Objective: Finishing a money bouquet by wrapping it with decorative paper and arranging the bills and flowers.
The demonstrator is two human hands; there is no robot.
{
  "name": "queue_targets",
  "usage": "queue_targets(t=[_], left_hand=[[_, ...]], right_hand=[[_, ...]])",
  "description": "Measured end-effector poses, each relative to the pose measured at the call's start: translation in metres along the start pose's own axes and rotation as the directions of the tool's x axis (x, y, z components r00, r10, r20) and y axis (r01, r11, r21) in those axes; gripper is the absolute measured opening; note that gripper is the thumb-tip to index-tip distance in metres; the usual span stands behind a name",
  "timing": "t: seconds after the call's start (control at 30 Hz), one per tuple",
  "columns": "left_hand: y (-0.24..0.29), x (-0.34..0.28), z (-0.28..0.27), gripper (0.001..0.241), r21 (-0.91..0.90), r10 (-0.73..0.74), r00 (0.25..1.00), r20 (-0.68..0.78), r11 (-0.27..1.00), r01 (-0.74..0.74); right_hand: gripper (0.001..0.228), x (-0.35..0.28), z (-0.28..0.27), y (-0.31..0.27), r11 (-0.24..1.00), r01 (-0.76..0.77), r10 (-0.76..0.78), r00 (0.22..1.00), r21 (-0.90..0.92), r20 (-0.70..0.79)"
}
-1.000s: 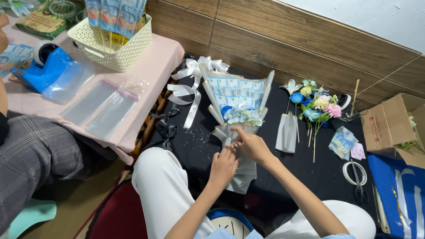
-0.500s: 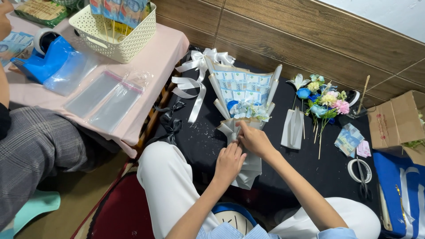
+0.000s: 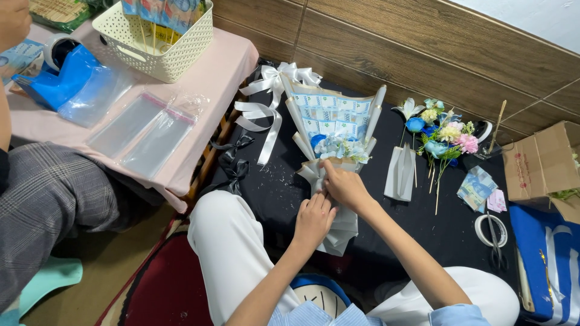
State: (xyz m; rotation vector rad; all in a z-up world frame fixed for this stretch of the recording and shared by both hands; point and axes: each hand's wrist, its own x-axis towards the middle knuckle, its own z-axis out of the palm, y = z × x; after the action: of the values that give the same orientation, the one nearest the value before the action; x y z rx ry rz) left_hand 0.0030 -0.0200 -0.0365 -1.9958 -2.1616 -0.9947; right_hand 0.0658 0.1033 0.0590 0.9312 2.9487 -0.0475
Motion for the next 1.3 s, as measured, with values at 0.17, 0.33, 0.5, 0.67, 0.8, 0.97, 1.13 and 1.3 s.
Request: queue_targets(t=[0.17,0.33,0.5,0.67,0.8,0.97,1.13,1.3], left_hand=[[0.000,-0.001,-0.001,0.034,0.005,-0.002,1.000,0.016,1.000,0.002],[0.001,-0.001,-0.002,0.033,-0.006,-0.018,0.999,0.032,1.000,0.018],[0.000,-0.002,0.000,0.036,0.005,-0.019,0.999,0.038,1.000,0.019],[0.011,0.006,-0.033,0.036,0.018,-0.033,0.998,0.056,0.999,0.032],[0.019,0.010,-0.053,0.036,-0.005,-0.056,0.996,0.076,0.998,0.057],[0.026,0.011,-0.076,0.037,-0.031,-0.040,0.995,0.096,0.999,0.043],[0.010,0.002,-0.035,0.039,-0.094,-0.047,0.996,0.077,0.994,0.055],[0.010,0.003,-0.035,0.042,-0.160,-0.054,0.996,0.074,0.985,0.065]], right_hand=[[0.039,0.003,0.020,0.007,1.000,0.002,-0.003,0.999,-0.024,-0.039],[0.041,0.006,0.029,0.007,0.998,0.014,-0.019,0.996,-0.057,-0.085],[0.045,0.008,0.029,0.004,0.995,0.014,-0.027,0.992,-0.103,-0.121],[0.041,0.010,0.026,-0.003,0.997,0.009,-0.019,0.992,-0.080,-0.124],[0.031,0.014,0.036,-0.002,0.984,0.026,-0.052,0.988,-0.175,-0.145],[0.029,0.022,0.049,-0.007,0.926,0.002,-0.084,0.976,-0.378,-0.200],[0.036,0.031,0.059,-0.004,0.900,-0.035,-0.027,0.990,-0.435,-0.136],[0.059,0.047,0.088,0.010,0.890,-0.015,0.003,1.000,-0.455,-0.027]])
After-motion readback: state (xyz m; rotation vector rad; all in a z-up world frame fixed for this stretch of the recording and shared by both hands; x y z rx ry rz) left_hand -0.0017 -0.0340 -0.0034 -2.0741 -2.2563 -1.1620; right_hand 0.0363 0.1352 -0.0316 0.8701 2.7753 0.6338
